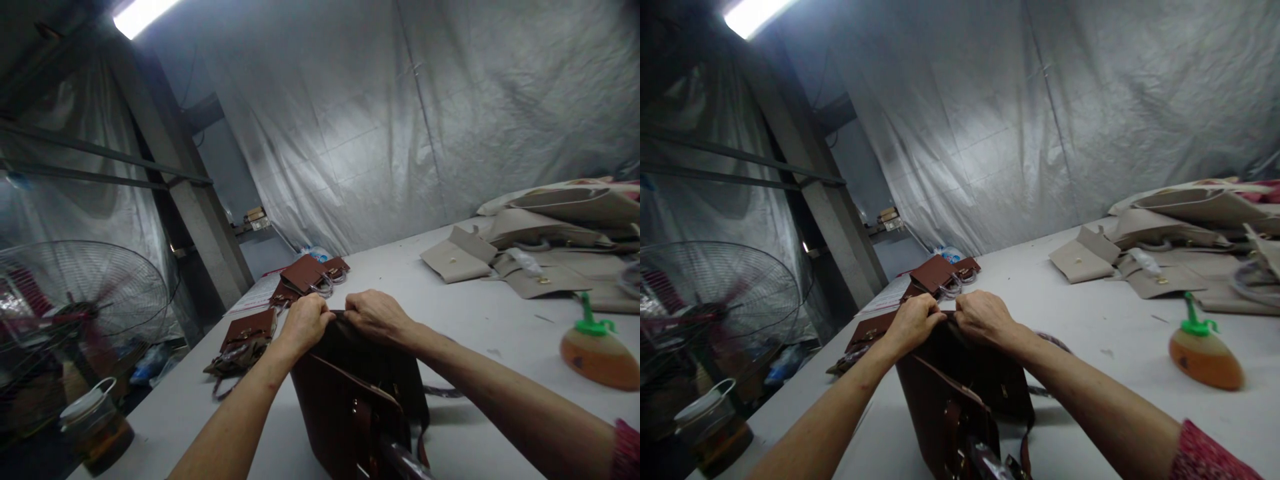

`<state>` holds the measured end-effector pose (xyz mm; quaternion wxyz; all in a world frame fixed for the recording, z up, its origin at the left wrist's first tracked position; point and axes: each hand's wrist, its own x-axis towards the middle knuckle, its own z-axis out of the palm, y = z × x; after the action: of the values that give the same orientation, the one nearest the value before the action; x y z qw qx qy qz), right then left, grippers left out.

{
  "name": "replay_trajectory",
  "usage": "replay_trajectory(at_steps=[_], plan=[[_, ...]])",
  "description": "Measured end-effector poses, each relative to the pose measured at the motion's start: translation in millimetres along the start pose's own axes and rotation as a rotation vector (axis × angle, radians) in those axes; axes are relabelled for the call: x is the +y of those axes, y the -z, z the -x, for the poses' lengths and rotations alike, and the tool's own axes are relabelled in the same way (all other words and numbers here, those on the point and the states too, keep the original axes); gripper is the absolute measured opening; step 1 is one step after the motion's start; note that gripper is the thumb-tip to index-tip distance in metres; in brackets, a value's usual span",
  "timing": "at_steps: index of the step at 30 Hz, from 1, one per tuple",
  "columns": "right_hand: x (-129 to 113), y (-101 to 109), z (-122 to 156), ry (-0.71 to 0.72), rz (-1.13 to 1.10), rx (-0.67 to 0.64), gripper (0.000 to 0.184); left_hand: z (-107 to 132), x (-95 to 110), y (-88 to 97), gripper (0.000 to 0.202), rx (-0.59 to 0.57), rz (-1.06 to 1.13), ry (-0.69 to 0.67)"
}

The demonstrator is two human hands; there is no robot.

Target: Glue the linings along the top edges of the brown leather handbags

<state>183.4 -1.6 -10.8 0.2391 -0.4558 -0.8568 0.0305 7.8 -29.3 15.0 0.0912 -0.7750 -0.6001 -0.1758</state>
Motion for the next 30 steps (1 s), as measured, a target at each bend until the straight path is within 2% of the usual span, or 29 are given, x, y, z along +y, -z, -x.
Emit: replay_trajectory(at_steps=[2, 6, 10, 13, 17, 21, 25, 30], plan=[[-1, 2, -3, 0.033, -0.015, -0.021, 0.031, 1, -3, 2.9, 0.01, 0.014, 0.105, -0.017], [-1, 2, -10, 0.072, -0.052, -0.048, 0.024, 9, -17, 10.4, 0.036, 0.028, 0.314, -0.053], [3, -1, -12, 0.054, -0.088, -0.049, 0.023, 22, -31, 16.2, 0.042, -0.01, 0.333, 0.122], [4, -2, -10, 0.048, -0.11, -0.038, 0.023, 31, -35, 19.7, 0.042, -0.085, 0.322, 0.285], [1, -2, -6, 0.05, -0.13, -0.03, 0.022, 38, -37, 21.6, 0.031, -0.148, 0.406, 0.415], [-5, 3, -10, 0.064, -0.144, -0.058, 0.022, 40, -38, 20.4, 0.015, -0.174, 0.453, 0.391], [-16, 6, -25, 0.154, -0.165, -0.14, 0.021, 37, -39, 18.2, 0.013, -0.129, 0.432, 0.352], [-27, -6, -46, 0.184, -0.165, -0.171, 0.021, 34, -40, 14.6, 0.015, -0.144, 0.5, 0.348]])
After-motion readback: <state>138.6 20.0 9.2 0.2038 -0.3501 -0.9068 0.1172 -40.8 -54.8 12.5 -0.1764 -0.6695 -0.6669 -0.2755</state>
